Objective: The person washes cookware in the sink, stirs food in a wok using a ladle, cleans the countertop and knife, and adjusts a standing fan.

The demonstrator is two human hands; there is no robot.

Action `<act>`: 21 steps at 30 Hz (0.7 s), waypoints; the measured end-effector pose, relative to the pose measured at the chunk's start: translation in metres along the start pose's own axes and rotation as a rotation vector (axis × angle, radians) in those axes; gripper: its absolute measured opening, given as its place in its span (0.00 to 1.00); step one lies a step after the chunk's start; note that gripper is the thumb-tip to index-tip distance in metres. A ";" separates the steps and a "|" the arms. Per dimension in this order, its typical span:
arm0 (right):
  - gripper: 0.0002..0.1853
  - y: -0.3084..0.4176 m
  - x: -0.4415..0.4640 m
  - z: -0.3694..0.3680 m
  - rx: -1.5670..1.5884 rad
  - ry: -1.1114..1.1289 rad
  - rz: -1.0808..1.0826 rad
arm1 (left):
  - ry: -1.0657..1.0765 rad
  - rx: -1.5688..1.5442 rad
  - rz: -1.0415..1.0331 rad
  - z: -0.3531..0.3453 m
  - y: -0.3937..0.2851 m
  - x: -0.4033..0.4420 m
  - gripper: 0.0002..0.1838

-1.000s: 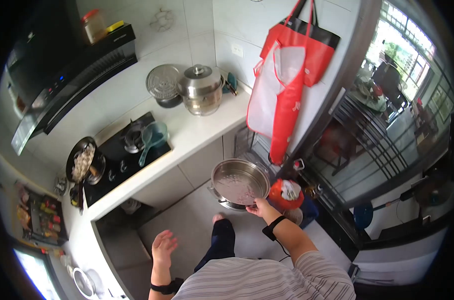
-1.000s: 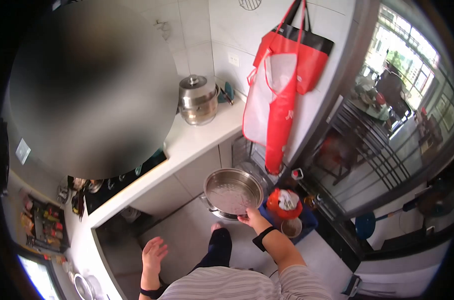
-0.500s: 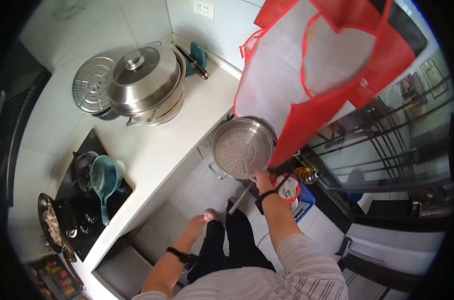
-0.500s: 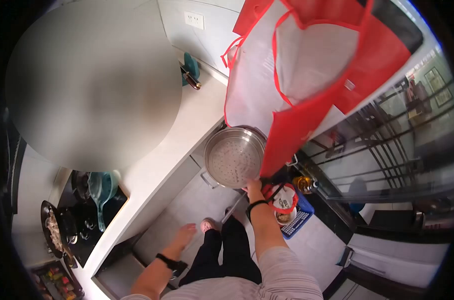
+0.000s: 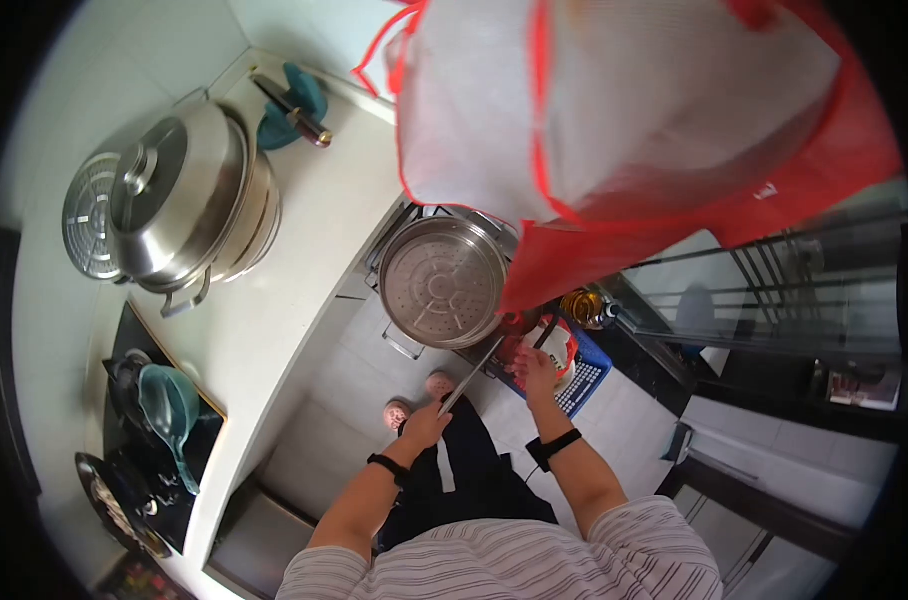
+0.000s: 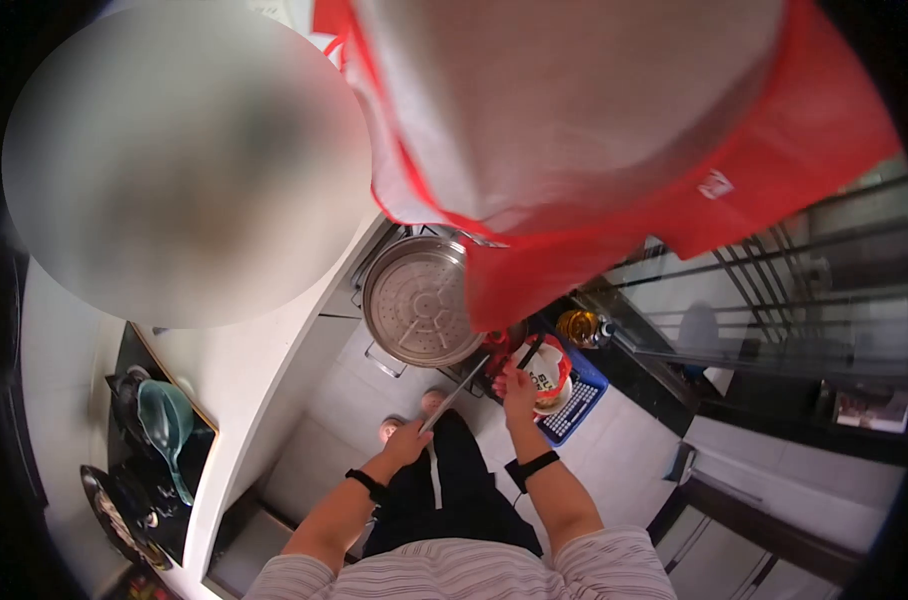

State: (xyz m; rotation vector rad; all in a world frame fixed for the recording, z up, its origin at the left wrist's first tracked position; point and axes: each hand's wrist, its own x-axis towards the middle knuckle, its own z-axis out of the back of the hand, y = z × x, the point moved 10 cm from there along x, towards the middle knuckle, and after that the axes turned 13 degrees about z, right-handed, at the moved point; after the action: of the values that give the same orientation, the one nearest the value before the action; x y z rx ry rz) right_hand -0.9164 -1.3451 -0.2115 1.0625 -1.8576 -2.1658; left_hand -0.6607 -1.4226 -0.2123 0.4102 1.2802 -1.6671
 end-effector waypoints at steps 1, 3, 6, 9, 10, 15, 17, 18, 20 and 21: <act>0.08 0.012 0.003 0.011 -0.050 -0.027 0.083 | 0.058 0.052 0.048 0.004 -0.002 -0.013 0.20; 0.07 0.051 0.004 0.021 -0.195 -0.048 0.182 | 0.058 0.043 0.011 0.013 -0.011 -0.038 0.17; 0.07 0.104 0.011 0.028 -0.581 -0.095 0.485 | 0.034 0.033 -0.021 0.025 -0.030 -0.075 0.13; 0.09 0.140 0.009 -0.027 -0.977 0.122 0.846 | 0.027 0.165 0.044 0.032 -0.043 -0.104 0.14; 0.13 0.138 0.010 -0.042 -1.055 0.161 0.846 | 0.021 0.228 0.088 0.032 -0.045 -0.113 0.14; 0.25 0.103 0.001 -0.062 -1.356 0.214 0.423 | -0.095 0.346 0.155 0.041 -0.049 -0.157 0.14; 0.27 0.067 -0.017 -0.075 -1.255 0.285 0.402 | -0.116 0.365 0.190 0.044 -0.045 -0.180 0.14; 0.26 0.062 -0.029 -0.091 -1.262 0.362 0.535 | -0.160 0.329 0.228 0.049 -0.039 -0.192 0.14; 0.25 0.037 -0.042 -0.112 -1.251 0.501 0.724 | -0.129 0.317 0.329 0.047 -0.018 -0.217 0.15; 0.25 0.007 -0.044 -0.122 -1.138 0.663 0.730 | -0.170 0.270 0.370 0.051 -0.011 -0.232 0.15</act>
State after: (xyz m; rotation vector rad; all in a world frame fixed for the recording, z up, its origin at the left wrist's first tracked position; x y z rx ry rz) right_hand -0.8186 -1.4265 -0.1883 0.5512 -0.4086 -1.6287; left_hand -0.5433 -1.3567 -0.0162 0.6129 0.7989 -1.5212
